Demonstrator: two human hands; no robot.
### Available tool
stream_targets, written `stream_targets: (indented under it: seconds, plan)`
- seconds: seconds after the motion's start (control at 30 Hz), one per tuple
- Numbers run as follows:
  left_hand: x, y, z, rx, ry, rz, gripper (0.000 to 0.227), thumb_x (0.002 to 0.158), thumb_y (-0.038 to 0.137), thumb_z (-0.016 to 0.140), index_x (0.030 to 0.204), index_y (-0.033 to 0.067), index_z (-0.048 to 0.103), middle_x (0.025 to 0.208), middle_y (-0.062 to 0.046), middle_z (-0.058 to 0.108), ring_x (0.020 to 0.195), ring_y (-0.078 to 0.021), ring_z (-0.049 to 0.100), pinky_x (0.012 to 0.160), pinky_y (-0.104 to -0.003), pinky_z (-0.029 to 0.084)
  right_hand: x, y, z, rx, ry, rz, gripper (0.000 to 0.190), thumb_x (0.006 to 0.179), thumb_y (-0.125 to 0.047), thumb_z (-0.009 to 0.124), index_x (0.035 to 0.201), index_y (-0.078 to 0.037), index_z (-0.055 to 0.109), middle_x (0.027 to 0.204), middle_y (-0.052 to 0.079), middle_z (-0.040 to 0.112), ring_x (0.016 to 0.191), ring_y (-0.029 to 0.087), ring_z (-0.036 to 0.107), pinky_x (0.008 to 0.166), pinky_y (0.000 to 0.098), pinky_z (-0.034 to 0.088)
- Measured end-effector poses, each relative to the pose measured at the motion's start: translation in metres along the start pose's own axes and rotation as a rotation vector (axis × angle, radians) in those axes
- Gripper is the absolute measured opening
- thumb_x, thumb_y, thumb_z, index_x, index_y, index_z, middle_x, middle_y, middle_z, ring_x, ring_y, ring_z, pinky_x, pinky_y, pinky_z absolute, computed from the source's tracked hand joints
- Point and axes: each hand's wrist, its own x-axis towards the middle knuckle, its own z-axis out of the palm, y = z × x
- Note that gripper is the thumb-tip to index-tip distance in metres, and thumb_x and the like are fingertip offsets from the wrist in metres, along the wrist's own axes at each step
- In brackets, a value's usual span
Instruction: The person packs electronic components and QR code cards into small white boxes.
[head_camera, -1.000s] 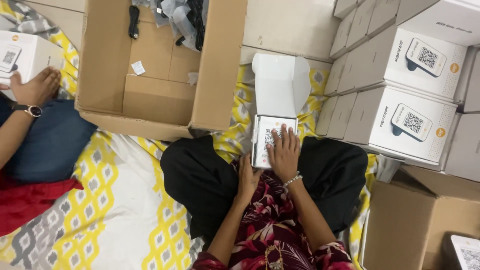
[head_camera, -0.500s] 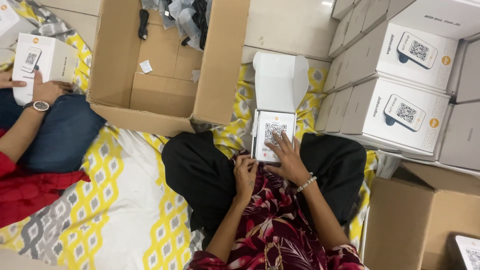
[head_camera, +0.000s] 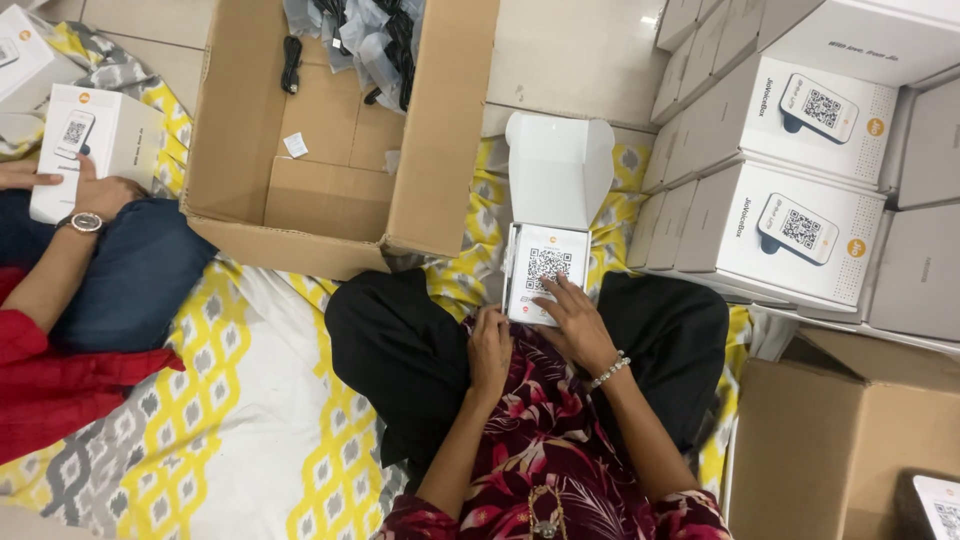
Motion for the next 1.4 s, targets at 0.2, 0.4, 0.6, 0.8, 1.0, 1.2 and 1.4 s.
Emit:
stream_targets:
  seconds: [0.2,0.4,0.6,0.8,1.0,1.2,1.4]
  plan:
    - [0.022,-0.048,0.025,-0.033,-0.035,-0.168,0.015,0.080,0.002,0.076,0.089,0.0011,0.064,0.093,-0.018,0.068,0.086,-0.0356,0.071,0.075,-0.041,0.056,-0.009,0.005,0.015,-0.021,0.060,-0.065,0.023,0.081,-0.017,0.080,0.099,-0.005,0.072,0.149,0.014,0.055,0.147,0.041,0.038,0.119,0.0530,0.035]
    - [0.028,-0.064,0.016,0.262,-0.153,0.176,0.013,0.083,0.014,0.077,0.094,0.0083,0.072,0.116,-0.016,0.067,0.103,-0.0366,0.067,0.085,-0.044,0.054,-0.017,0.012,0.021,-0.003,0.103,-0.112,0.022,0.083,-0.018,0.080,0.100,-0.006,0.073,0.150,0.012,0.055,0.147,0.038,0.039,0.120,0.0536,0.034]
    - [0.079,-0.001,-0.029,0.222,-0.446,0.093,0.034,0.092,0.032,0.068,0.111,0.0042,0.070,0.128,-0.020,0.063,0.116,-0.0379,0.063,0.096,-0.045,0.051,0.002,0.015,0.039,-0.096,-0.071,0.196,0.035,0.103,-0.043,0.065,0.117,-0.011,0.067,0.135,0.005,0.063,0.122,0.024,0.055,0.114,0.0454,0.042]
    - [0.223,0.001,0.044,0.166,-0.055,0.046,0.071,0.089,0.047,0.072,0.131,-0.0069,0.053,0.124,-0.031,0.061,0.113,-0.0494,0.059,0.092,-0.053,0.048,0.037,0.008,0.042,-0.215,0.154,0.237,0.055,0.087,-0.042,0.065,0.132,-0.009,0.063,0.142,0.019,0.048,0.129,0.035,0.044,0.101,0.0511,0.037]
    - [0.265,-0.033,0.103,0.088,-0.094,0.005,0.034,0.093,0.025,0.062,0.117,-0.0002,0.063,0.109,-0.025,0.071,0.106,-0.0440,0.068,0.091,-0.050,0.052,0.040,0.017,0.044,-0.226,0.206,0.167,0.047,0.093,-0.041,0.060,0.127,-0.009,0.064,0.162,0.019,0.034,0.152,0.035,0.028,0.119,0.0526,0.028]
    - [0.187,0.013,0.040,-0.029,0.100,0.163,0.027,0.093,0.012,0.063,0.108,-0.0098,0.058,0.098,-0.030,0.063,0.090,-0.0489,0.062,0.082,-0.052,0.047,0.038,0.018,0.042,-0.143,0.250,0.143,0.044,0.095,-0.037,0.059,0.126,-0.007,0.067,0.159,0.018,0.042,0.151,0.035,0.032,0.118,0.0527,0.029]
    - [0.094,-0.005,0.036,-0.121,0.072,0.078,0.027,0.102,0.015,0.057,0.119,-0.0051,0.064,0.105,-0.028,0.067,0.099,-0.0451,0.065,0.086,-0.048,0.052,0.037,0.021,0.029,0.024,0.405,0.056,0.032,0.081,-0.018,0.076,0.109,-0.004,0.071,0.140,0.018,0.064,0.137,0.038,0.053,0.111,0.0504,0.041]
